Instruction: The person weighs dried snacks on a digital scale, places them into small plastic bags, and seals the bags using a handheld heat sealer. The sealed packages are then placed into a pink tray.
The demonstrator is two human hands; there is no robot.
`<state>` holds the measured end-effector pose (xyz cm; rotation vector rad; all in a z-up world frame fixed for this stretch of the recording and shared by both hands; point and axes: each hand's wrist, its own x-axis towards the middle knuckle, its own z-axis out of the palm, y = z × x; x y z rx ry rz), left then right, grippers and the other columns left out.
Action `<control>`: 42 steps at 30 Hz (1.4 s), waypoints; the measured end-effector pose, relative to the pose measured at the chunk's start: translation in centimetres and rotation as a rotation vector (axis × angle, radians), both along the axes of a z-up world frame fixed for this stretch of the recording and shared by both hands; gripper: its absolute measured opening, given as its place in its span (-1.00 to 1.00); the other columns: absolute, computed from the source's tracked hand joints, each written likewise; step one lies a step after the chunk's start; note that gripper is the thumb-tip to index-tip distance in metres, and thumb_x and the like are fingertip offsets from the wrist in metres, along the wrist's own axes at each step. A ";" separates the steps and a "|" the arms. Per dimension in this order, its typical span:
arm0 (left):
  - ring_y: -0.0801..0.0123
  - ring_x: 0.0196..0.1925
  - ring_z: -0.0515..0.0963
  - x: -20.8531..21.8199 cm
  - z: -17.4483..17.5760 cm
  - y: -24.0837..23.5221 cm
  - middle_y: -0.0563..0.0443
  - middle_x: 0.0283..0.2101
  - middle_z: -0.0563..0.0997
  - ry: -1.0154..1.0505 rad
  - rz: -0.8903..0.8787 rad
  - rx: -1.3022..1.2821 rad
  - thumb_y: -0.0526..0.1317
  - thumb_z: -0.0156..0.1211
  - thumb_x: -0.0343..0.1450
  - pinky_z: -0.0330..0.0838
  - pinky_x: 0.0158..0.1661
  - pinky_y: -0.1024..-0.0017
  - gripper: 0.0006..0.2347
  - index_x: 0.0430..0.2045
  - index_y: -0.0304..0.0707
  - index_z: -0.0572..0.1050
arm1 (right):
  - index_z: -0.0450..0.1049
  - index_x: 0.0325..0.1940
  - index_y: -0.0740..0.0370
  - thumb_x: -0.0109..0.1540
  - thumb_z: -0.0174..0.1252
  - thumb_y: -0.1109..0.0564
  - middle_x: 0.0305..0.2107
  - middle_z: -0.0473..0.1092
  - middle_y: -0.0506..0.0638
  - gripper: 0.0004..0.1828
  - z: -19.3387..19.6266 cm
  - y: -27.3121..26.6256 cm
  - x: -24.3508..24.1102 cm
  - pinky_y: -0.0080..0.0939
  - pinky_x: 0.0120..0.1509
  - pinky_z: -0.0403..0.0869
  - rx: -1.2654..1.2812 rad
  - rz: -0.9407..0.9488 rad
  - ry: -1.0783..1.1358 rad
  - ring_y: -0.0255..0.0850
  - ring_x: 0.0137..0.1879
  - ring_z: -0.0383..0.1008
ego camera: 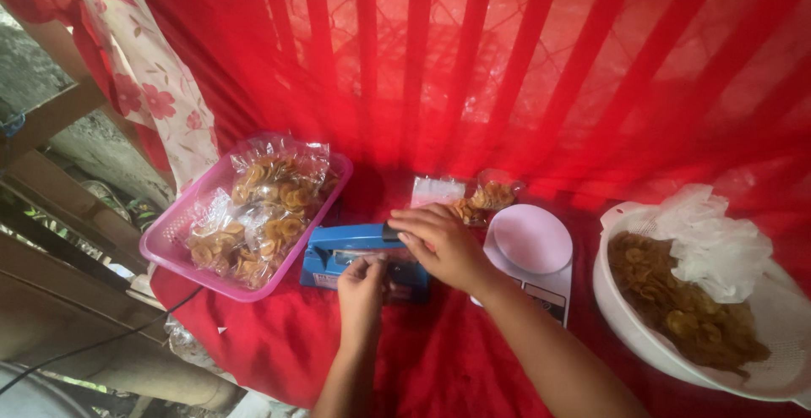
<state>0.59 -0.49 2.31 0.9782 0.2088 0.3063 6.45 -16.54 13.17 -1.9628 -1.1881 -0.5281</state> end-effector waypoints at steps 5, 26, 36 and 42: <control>0.53 -0.73 0.37 0.3 2.7 -2.3 0.05 -0.65 0.50 0.084 -0.022 0.150 -0.31 0.12 0.44 0.21 -0.69 0.55 -0.87 -0.34 -0.41 0.61 | 0.32 0.40 0.16 0.32 0.19 0.08 0.26 0.41 0.02 -0.44 -0.3 -2.8 1.9 -0.10 0.46 0.35 0.090 0.157 0.451 -0.15 0.38 0.42; 0.54 0.03 0.59 13.1 3.2 -15.2 0.13 -0.02 0.61 -0.316 -0.509 0.306 -0.23 0.32 0.38 0.51 0.01 0.53 -0.59 0.12 -0.18 0.41 | 0.36 0.30 0.31 0.25 0.20 0.17 0.07 0.49 0.12 -0.48 -11.0 -18.3 5.9 -0.03 0.12 0.60 0.893 0.176 1.233 -0.06 0.15 0.54; 0.43 -0.05 0.60 12.1 1.7 -14.8 0.01 -0.08 0.64 -0.291 -0.734 0.198 -0.39 0.30 0.42 0.53 -0.03 0.47 -0.72 0.02 -0.41 0.54 | 0.45 0.20 0.35 0.32 0.13 0.20 -0.06 0.51 0.19 -0.64 -11.9 -18.4 5.9 -0.06 -0.07 0.61 0.844 0.124 1.146 -0.05 -0.08 0.58; 0.45 -0.03 0.58 11.9 1.8 -14.8 0.03 -0.04 0.63 -0.322 -0.762 0.132 -0.40 0.28 0.44 0.49 -0.01 0.47 -0.73 0.03 -0.38 0.53 | 0.47 0.18 0.33 0.32 0.10 0.20 -0.03 0.51 0.18 -0.66 -10.5 -17.4 5.1 -0.07 -0.07 0.64 0.809 0.013 1.149 -0.08 -0.04 0.58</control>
